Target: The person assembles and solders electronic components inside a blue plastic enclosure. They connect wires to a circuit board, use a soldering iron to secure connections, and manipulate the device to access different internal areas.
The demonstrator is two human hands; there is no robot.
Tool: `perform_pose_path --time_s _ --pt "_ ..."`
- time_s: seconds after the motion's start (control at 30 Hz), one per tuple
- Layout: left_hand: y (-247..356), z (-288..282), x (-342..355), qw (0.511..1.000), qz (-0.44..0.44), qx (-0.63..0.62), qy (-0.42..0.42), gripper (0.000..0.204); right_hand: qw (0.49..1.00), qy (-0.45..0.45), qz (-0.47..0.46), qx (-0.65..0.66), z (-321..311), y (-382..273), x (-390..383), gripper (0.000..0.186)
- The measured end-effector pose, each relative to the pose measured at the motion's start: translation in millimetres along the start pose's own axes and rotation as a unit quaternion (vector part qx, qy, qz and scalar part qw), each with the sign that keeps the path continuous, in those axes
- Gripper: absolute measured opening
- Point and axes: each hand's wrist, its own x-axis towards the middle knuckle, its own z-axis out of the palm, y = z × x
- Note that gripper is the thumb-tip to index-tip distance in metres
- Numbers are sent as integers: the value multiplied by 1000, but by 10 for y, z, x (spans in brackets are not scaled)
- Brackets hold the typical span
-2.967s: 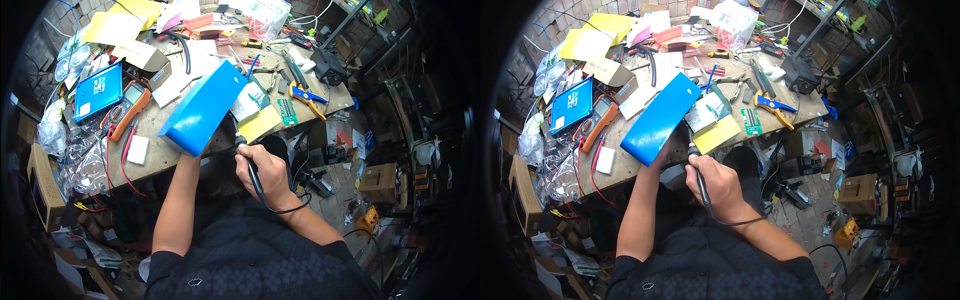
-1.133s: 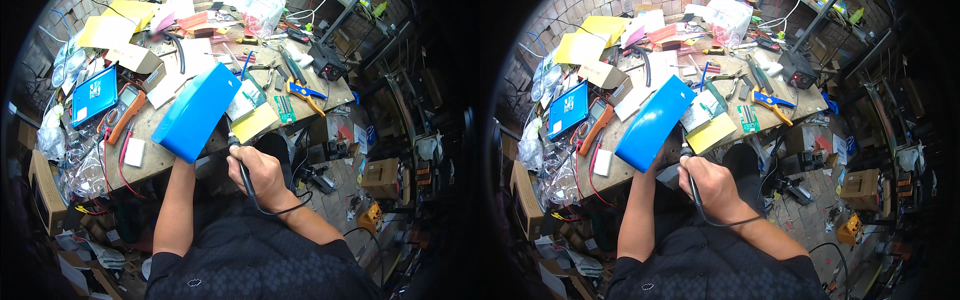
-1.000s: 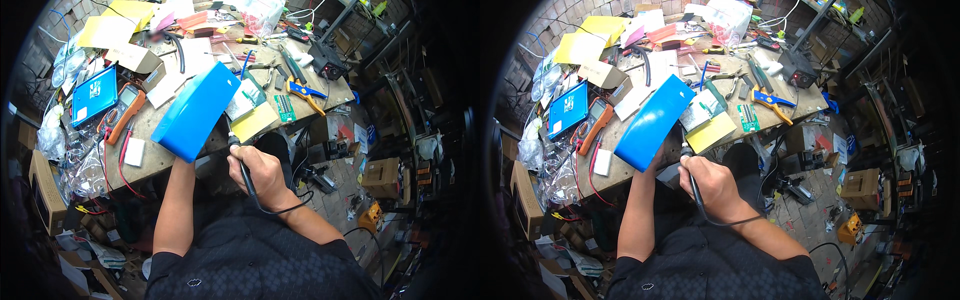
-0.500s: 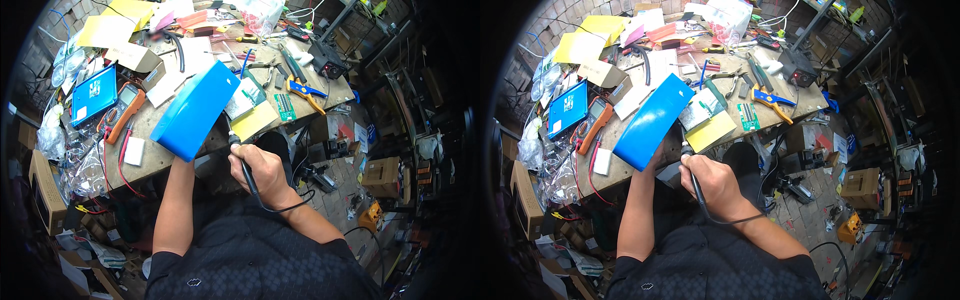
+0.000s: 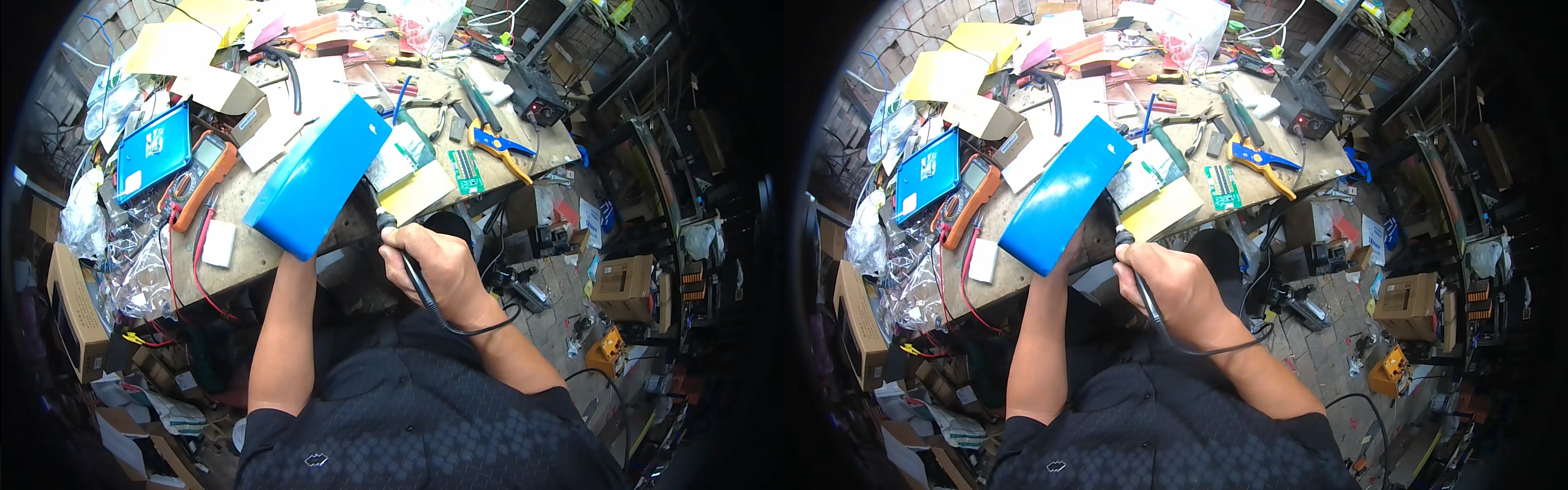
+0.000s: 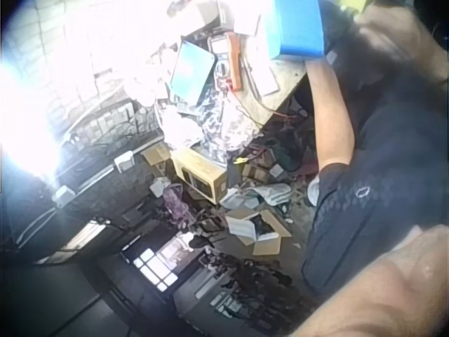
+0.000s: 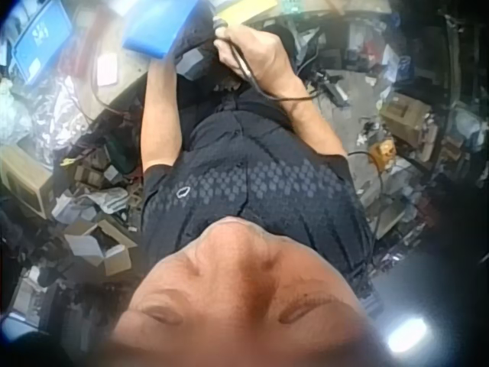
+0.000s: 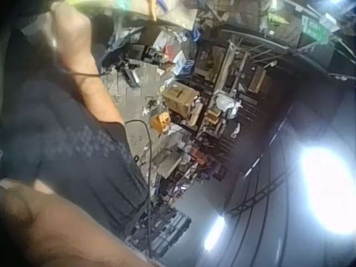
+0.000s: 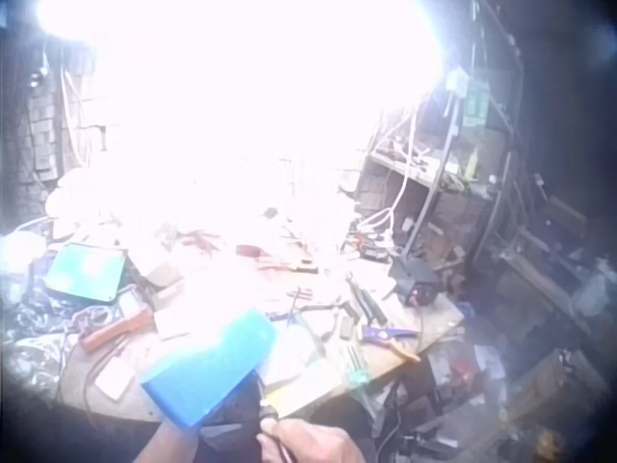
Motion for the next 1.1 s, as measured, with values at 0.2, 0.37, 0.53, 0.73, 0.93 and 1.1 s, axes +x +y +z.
perform_pose_path --time_s 0.2,0.37,0.53,0.73,0.93,1.1 --pt "-19 9 4 1000 2 1 2 23 1000 -14 -2 -4 -67 -9 59 22" --pt "-23 2 -4 1000 3 3 4 22 999 -39 -2 -10 -133 -15 113 17" --pt "-35 -1 -8 1000 3 3 3 22 997 -70 10 -17 -224 -29 167 16" --pt "-36 -1 0 1000 2 4 4 21 998 -61 -13 -8 -243 75 176 15" --pt "-43 -12 -4 1000 2 8 8 21 996 -84 14 10 -265 100 153 16" --pt "-56 -8 -5 1000 1 5 10 20 997 -79 15 14 -263 132 127 16"
